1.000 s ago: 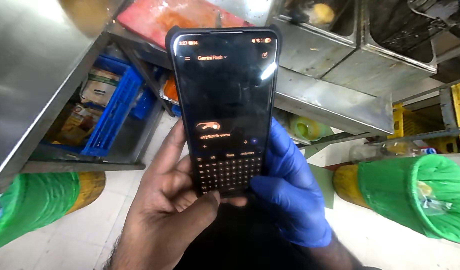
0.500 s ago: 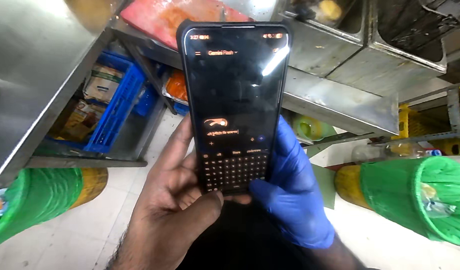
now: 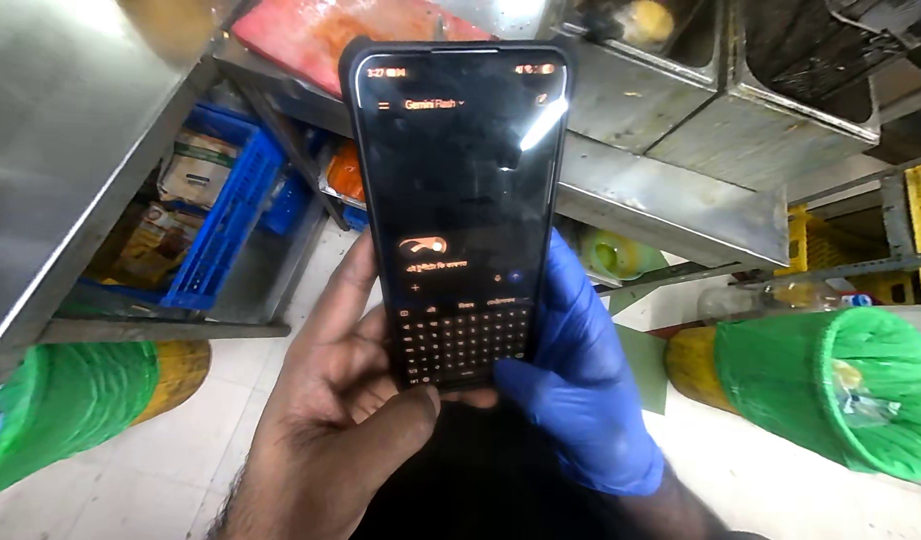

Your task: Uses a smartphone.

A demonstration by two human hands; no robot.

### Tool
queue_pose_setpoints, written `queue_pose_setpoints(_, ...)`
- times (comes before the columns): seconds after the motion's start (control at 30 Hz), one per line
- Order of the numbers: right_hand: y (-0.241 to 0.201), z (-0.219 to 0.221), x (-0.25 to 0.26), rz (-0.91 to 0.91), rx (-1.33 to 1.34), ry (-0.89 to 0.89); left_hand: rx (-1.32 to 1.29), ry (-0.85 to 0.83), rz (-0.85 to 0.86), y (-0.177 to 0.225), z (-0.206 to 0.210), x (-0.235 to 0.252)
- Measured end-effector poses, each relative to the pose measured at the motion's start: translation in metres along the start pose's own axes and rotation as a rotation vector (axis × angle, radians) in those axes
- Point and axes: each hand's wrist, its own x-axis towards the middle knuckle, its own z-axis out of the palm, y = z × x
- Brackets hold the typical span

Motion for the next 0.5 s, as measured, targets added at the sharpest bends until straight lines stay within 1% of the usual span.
queue_pose_setpoints(0.13, -0.0003, -0.0005, -0.0009, 0.038, 0.088, -0.005, -0.018, -0.014, 0.002, -0.0005, -0.0014, -0.0005)
queue_pose_setpoints(0.5, -0.0014, 0.0042, -0.0010, 0.009, 0.050, 0.047, 0.002, -0.010, 0.009, 0.0000, 0.0014, -0.0030)
